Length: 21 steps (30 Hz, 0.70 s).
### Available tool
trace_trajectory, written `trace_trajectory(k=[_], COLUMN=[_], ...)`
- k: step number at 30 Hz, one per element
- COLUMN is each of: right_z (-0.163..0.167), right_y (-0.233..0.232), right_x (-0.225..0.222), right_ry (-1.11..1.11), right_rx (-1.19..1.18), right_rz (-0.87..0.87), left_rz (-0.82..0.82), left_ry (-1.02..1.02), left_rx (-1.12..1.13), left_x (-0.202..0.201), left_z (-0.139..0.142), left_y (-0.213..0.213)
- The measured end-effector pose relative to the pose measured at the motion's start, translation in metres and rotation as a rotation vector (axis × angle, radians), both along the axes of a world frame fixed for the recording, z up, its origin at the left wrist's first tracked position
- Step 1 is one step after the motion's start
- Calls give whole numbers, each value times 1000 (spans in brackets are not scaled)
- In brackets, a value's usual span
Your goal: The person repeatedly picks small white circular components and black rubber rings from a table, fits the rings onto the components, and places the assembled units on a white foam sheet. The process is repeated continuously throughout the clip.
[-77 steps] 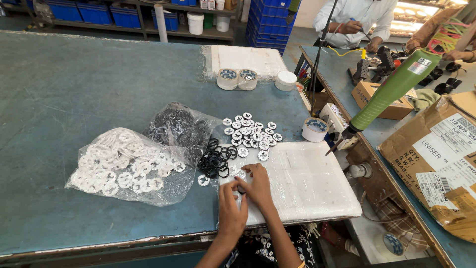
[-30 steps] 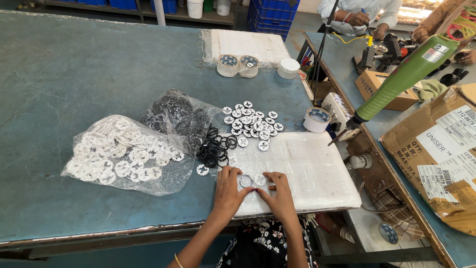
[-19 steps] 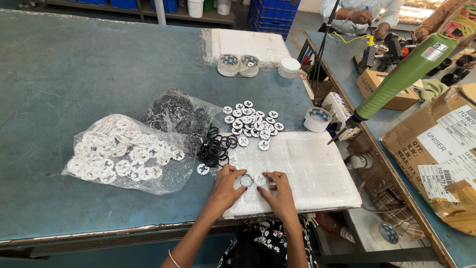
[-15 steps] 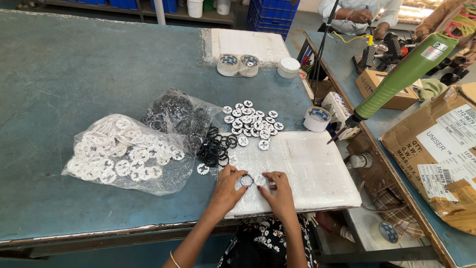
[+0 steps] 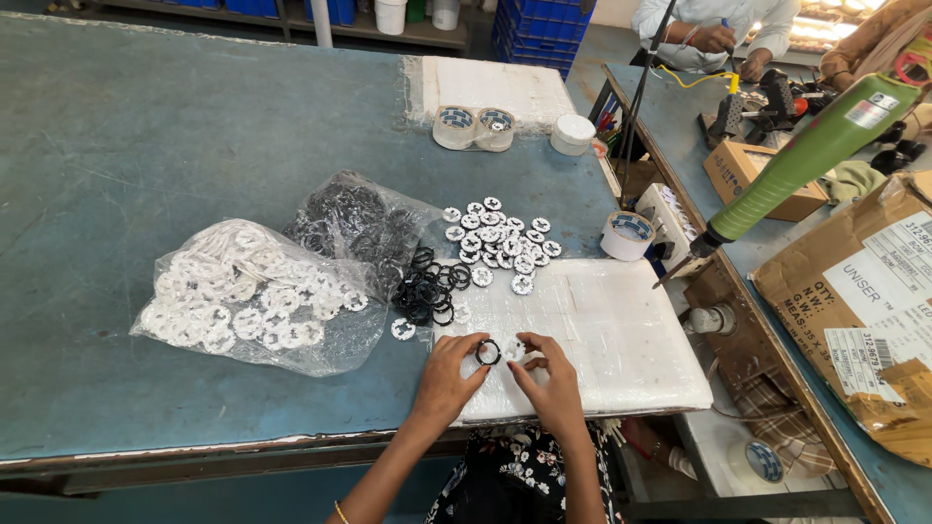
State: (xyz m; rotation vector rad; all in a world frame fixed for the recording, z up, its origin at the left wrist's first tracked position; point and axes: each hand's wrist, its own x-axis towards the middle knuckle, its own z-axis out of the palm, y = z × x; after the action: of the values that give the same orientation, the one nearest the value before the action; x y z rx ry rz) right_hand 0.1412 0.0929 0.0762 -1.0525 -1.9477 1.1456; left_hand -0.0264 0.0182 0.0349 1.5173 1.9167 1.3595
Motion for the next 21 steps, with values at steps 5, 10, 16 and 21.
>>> trace_trajectory(k=[5,10,16,21], right_z=[2,-2,-7,-10], right_y=[-3,-3,-2,-4], right_x=[-8,-13,-16,-18], right_ry=[16,-54,-75,-110], right_rx=[201,194,211,221], right_rz=[131,113,98,58], left_rz=[-10,-24,-67,-133], left_ry=[-69,-121,-161,-178], left_rx=[11,-39,-147,-120], left_x=[-1,-4,-9,-15], left_z=[-3,-5,0,0], left_y=[1,2,0,-1])
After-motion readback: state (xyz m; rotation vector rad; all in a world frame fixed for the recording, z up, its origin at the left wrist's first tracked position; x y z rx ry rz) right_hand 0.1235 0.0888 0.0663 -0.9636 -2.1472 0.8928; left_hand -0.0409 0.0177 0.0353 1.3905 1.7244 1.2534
